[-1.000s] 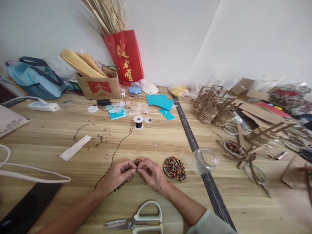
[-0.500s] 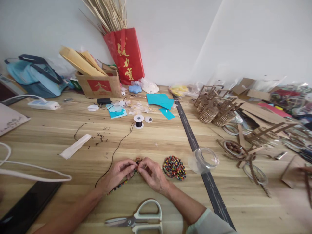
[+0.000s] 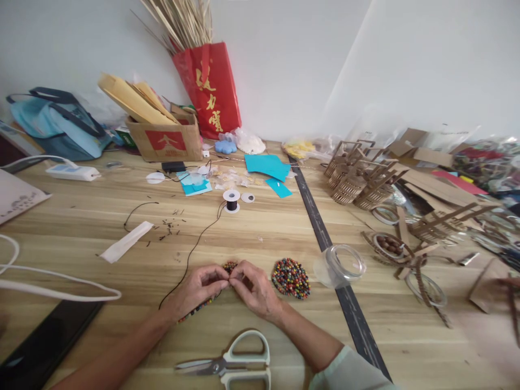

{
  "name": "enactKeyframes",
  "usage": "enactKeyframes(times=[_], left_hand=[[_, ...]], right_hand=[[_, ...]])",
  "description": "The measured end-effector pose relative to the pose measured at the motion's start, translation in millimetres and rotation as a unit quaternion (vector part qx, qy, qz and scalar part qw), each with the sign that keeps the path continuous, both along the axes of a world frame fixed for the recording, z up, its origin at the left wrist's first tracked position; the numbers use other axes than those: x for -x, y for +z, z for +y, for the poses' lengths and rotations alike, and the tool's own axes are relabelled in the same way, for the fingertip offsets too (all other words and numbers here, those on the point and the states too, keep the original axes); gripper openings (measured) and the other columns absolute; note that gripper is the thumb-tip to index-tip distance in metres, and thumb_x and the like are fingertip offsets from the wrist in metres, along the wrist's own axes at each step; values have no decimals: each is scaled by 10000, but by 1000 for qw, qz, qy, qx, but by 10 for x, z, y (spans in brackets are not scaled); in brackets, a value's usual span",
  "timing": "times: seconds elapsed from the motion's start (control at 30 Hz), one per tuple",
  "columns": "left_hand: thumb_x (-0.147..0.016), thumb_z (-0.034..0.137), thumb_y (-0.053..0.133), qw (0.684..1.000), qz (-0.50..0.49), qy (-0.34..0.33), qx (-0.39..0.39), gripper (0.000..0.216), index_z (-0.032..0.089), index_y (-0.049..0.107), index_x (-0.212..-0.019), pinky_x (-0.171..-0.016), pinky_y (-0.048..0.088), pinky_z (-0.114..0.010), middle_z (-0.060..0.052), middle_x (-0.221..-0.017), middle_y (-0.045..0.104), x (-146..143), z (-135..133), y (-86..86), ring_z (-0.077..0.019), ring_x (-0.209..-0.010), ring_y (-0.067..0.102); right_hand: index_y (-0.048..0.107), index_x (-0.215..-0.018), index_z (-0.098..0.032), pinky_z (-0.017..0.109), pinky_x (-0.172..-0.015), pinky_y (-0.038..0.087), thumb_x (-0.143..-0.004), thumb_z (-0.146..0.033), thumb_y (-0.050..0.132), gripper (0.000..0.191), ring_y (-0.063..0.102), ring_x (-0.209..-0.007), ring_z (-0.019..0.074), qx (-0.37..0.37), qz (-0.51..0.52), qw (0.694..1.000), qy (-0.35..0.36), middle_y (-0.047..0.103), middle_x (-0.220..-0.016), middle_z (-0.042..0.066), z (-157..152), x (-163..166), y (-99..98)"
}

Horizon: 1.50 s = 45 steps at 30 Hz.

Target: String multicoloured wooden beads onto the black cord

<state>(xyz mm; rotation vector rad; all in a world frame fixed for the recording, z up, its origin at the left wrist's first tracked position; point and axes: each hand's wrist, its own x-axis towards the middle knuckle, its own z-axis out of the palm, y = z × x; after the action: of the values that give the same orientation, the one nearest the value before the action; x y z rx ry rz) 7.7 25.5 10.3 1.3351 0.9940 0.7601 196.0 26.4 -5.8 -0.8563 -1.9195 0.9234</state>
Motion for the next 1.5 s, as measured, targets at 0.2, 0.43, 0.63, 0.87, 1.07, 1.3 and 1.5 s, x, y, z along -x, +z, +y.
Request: enactKeyframes(times=[0.2,0.43,0.63,0.87,1.07,1.3,1.5], left_hand=[[-769,312,630,1000,0,7,5,168,146,614,-749,-522,329,-206,47,-596,481,5,2,-60,-93,-550,421],[-766,299,643,1000,-2,15,-1,167,143,604,-721,-549,355,-209,34,-612,508,14,5,-68,-97,-572,448],[-754,350,648,998,-27,52,24,218,147,574,-724,-523,373,-209,40,-593,508,21,17,-59,-89,-518,459],[-723,375,688,994,-48,87,38,258,143,578,-704,-510,388,-204,33,-582,547,9,36,-48,-83,-497,477],[-718,397,709,993,-52,94,44,284,148,575,-690,-499,387,-205,32,-584,554,15,41,-61,-83,-489,480],[-716,407,709,993,-52,95,46,290,151,576,-685,-506,392,-208,33,-575,549,14,28,-37,-87,-498,482],[-705,416,707,994,-46,90,47,296,153,574,-681,-509,396,-210,31,-573,550,-3,41,-24,-87,-496,479]], right_hand=[[604,-841,-168,218,-570,413,-971,-355,522,242,535,-641,126,2,-5,1000,5,591,-740,28,4,-4,-16],[601,-843,-168,221,-593,424,-967,-312,515,209,548,-662,129,-1,-7,1000,7,599,-749,32,-1,-10,4],[578,-774,-163,200,-499,364,-928,-286,538,202,483,-546,102,18,-22,999,-42,558,-657,3,-6,-6,-1],[552,-721,-175,194,-487,318,-847,-194,552,128,426,-490,85,-28,-101,994,-34,490,-572,-41,-33,26,-40],[523,-731,-191,223,-549,333,-820,-167,588,113,525,-575,125,-118,-210,970,-34,579,-639,-10,-73,16,-78],[541,-783,-196,231,-570,354,-850,-141,563,90,574,-623,144,-159,-246,955,-42,616,-704,9,-82,16,-106],[558,-825,-197,227,-604,396,-892,-149,577,84,602,-684,154,-139,-248,958,-26,633,-773,19,-56,-4,-110]])
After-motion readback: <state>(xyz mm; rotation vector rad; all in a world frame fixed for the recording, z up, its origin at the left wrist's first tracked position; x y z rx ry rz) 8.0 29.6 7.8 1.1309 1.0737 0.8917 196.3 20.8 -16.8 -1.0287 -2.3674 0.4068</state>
